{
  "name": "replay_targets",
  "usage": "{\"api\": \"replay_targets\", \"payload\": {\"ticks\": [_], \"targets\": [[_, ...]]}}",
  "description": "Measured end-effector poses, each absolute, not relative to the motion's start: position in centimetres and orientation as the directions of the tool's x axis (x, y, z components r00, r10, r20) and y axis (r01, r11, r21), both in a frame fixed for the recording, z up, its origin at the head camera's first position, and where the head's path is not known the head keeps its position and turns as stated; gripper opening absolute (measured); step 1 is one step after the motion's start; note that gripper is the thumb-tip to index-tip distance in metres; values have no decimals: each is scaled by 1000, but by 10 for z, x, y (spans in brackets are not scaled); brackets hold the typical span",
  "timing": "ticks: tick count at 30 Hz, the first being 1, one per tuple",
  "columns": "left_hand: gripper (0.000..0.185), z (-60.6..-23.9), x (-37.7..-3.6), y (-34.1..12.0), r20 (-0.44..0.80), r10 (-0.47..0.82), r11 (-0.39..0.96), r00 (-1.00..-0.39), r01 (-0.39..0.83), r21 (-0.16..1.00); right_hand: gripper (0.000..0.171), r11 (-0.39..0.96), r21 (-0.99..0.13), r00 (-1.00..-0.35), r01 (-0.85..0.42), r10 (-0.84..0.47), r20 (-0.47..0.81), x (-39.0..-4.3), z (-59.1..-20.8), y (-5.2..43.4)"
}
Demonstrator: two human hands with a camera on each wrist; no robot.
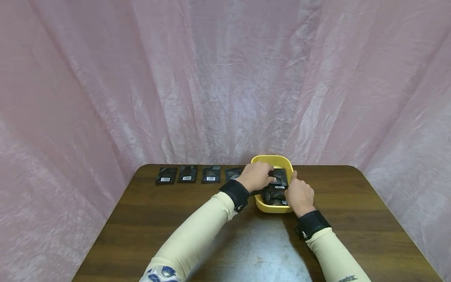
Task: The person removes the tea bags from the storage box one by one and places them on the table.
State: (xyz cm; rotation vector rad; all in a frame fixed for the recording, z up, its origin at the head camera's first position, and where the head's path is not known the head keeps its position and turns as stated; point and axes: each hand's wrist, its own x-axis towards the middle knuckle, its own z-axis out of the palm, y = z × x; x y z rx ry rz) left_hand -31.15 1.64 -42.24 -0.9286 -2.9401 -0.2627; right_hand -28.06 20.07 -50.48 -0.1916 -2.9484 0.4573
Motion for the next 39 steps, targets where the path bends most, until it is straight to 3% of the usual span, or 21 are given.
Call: {"api": "replay_targets", "payload": {"ticks": [5,12,20,24,32,39], "targets": [[28,-418,-309,-8,160,529,810,-834,552,198,86,945,-306,-981,113,154,115,-280,-504,203],[33,-418,-297,-54,309,414,792,-856,507,341,85,944,-308,-982,120,159,103,-277,-503,206],[9,-431,-279,-127,354,266,739,-896,426,522,84,943,-311,-981,116,158,114,-276,-501,202],[6,-444,-270,-167,366,163,738,-916,359,571,84,943,-315,-980,107,152,125,-278,-499,201],[13,-473,-258,-242,337,-100,792,-936,130,596,85,942,-311,-982,123,162,101,-281,-501,197],[31,-487,-239,-300,112,-386,720,-916,-223,657,86,945,-308,-982,109,150,112,-281,-503,196]]}}
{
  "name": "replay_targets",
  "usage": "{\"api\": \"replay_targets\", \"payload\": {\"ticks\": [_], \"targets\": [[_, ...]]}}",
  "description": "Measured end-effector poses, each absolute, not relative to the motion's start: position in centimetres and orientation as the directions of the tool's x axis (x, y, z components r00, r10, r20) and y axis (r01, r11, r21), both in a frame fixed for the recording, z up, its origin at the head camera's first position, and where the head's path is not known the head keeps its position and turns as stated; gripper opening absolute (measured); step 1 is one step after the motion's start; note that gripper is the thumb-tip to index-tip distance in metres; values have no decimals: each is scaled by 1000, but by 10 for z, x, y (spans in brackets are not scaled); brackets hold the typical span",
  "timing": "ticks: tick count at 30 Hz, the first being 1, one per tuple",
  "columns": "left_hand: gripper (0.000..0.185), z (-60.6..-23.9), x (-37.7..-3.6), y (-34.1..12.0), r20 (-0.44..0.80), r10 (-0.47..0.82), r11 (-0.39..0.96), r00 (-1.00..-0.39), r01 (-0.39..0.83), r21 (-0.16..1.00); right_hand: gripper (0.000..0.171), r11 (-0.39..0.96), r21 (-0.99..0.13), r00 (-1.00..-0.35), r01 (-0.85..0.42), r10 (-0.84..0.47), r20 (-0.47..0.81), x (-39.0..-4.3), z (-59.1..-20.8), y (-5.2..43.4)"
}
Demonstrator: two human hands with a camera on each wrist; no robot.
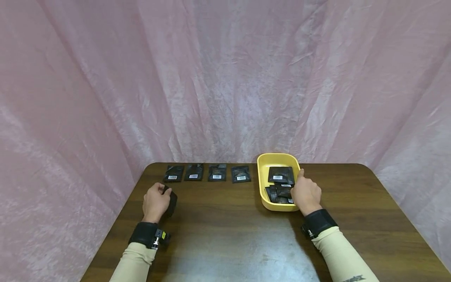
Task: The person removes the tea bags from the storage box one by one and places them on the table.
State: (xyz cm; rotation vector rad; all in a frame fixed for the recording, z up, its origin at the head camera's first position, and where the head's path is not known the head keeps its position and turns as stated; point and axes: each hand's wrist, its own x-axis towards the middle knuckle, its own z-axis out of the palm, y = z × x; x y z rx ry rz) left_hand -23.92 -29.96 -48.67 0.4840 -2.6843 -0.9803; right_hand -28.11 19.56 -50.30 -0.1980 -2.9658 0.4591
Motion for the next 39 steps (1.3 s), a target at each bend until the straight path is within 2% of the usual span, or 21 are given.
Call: {"api": "replay_targets", "payload": {"ticks": [3,8,14,17,21,25,29,34,36,39], "targets": [[42,-492,-235,-318,54,-433,689,-900,-292,663,86,945,-307,-983,110,149,106,-281,-503,197],[48,-498,-233,-336,20,-465,655,-885,-328,681,85,942,-315,-982,113,154,106,-281,-503,198],[58,-507,-236,-344,-87,-485,608,-870,-407,681,85,943,-313,-983,114,153,101,-282,-503,198],[60,-510,-242,-346,-102,-455,686,-885,-421,593,85,943,-311,-983,115,154,102,-281,-504,198],[61,-513,-251,-345,-122,-410,810,-904,-422,407,84,944,-308,-981,114,156,113,-280,-506,198],[60,-514,-257,-338,-123,-389,864,-913,-408,295,84,944,-312,-981,107,151,119,-278,-507,197],[50,-516,-261,-332,20,-311,911,-950,-292,290,85,945,-309,-982,104,148,121,-278,-507,196],[21,-516,-256,-331,242,-72,951,-968,6,308,85,946,-304,-983,110,149,106,-278,-506,195],[21,-513,-252,-333,258,45,949,-965,122,290,85,946,-306,-984,110,147,102,-279,-504,195],[32,-504,-245,-335,179,213,927,-961,256,275,85,947,-302,-984,109,146,105,-279,-502,195]]}}
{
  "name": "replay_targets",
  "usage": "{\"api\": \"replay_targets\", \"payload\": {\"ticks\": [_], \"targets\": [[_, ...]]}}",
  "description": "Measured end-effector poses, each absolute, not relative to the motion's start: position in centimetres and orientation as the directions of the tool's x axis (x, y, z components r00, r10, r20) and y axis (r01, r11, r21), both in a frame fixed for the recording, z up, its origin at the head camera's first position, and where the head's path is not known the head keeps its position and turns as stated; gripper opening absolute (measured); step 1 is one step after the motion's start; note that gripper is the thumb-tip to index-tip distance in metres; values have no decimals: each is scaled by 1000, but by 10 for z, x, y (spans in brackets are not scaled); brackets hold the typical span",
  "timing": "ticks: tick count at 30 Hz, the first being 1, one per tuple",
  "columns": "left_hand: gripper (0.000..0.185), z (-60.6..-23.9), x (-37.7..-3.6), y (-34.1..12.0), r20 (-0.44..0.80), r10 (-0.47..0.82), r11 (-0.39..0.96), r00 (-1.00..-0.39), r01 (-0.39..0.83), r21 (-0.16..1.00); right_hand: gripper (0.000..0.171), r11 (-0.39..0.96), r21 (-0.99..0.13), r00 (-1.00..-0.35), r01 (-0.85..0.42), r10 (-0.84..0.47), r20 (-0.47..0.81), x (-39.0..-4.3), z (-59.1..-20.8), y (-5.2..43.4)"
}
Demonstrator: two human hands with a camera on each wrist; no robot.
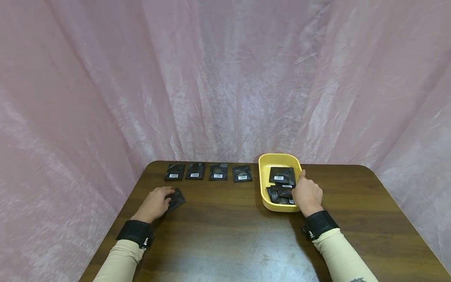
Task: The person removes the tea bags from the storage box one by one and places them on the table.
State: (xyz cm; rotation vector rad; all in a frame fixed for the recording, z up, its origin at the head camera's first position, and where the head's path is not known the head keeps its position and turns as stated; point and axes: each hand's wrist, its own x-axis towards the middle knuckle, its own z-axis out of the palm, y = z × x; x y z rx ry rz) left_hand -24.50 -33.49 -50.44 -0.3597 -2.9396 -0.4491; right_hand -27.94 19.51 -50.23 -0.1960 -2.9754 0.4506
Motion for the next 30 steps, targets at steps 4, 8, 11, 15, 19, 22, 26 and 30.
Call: {"api": "replay_targets", "payload": {"ticks": [4,8,11,15,19,22,26,30], "targets": [[40,-494,-239,-337,17,333,902,-943,323,287,85,948,-296,-982,115,153,108,-279,-501,197],[44,-494,-236,-337,-85,370,897,-925,333,291,85,947,-303,-982,112,151,110,-280,-503,199],[49,-498,-236,-337,-122,370,901,-921,323,291,85,946,-308,-982,106,148,116,-280,-505,199],[54,-500,-239,-334,-143,327,926,-934,286,248,86,945,-310,-982,107,149,116,-280,-506,198],[59,-499,-242,-331,-184,268,950,-946,228,211,87,943,-311,-983,114,153,106,-281,-506,198],[63,-498,-244,-330,-203,233,962,-951,195,191,87,943,-311,-984,121,155,90,-281,-505,197],[70,-499,-247,-332,-205,185,975,-961,152,165,87,944,-303,-985,128,156,70,-282,-504,196],[74,-505,-252,-337,-185,158,982,-970,134,136,87,945,-298,-985,132,158,64,-282,-502,195]]}}
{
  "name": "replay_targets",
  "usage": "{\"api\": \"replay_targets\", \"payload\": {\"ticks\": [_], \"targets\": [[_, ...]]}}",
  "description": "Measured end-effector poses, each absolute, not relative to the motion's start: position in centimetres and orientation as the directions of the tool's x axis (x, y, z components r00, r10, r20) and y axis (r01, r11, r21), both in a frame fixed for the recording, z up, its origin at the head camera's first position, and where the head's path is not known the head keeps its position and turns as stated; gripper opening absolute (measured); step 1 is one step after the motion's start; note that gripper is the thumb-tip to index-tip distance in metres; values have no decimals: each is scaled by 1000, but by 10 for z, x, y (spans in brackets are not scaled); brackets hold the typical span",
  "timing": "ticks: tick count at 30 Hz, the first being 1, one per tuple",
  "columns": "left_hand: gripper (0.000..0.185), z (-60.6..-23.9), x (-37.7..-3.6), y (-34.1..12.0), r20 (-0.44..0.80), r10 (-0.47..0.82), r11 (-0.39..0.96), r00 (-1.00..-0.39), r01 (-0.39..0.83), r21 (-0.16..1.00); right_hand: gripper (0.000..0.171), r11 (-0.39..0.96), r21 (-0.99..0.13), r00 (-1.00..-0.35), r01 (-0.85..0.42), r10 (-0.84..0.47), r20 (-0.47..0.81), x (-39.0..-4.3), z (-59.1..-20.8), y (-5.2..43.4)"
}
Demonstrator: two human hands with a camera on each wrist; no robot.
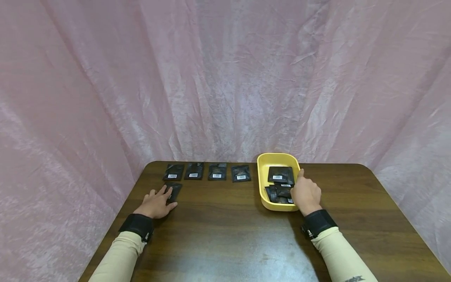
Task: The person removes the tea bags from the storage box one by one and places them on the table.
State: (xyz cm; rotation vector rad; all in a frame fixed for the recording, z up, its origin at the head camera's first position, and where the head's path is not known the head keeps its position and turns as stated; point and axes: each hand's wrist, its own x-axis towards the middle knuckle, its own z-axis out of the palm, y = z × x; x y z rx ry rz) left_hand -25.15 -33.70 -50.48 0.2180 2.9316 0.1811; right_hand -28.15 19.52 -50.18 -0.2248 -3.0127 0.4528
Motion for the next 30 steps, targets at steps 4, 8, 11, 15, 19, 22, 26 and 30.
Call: {"api": "replay_targets", "payload": {"ticks": [4,8,11,15,19,22,26,30], "targets": [[78,-509,-254,-340,-166,165,980,-972,142,141,87,944,-303,-984,131,161,74,-281,-501,195],[78,-504,-251,-336,-159,163,978,-974,138,157,87,944,-303,-985,128,158,75,-281,-501,196],[77,-504,-250,-335,-145,159,978,-977,137,156,87,945,-301,-985,124,153,74,-281,-502,197],[79,-505,-247,-332,-141,143,981,-980,121,155,87,946,-299,-985,124,153,78,-281,-502,197],[84,-505,-242,-324,-137,114,983,-984,93,156,87,947,-294,-984,127,156,80,-281,-502,197],[89,-503,-240,-312,-106,103,987,-989,89,134,87,947,-298,-984,121,154,90,-281,-502,196],[93,-494,-240,-286,-47,119,988,-992,114,102,87,947,-302,-983,109,147,106,-281,-502,195],[90,-478,-241,-244,25,204,970,-979,206,131,88,947,-301,-984,114,150,99,-281,-503,194]]}}
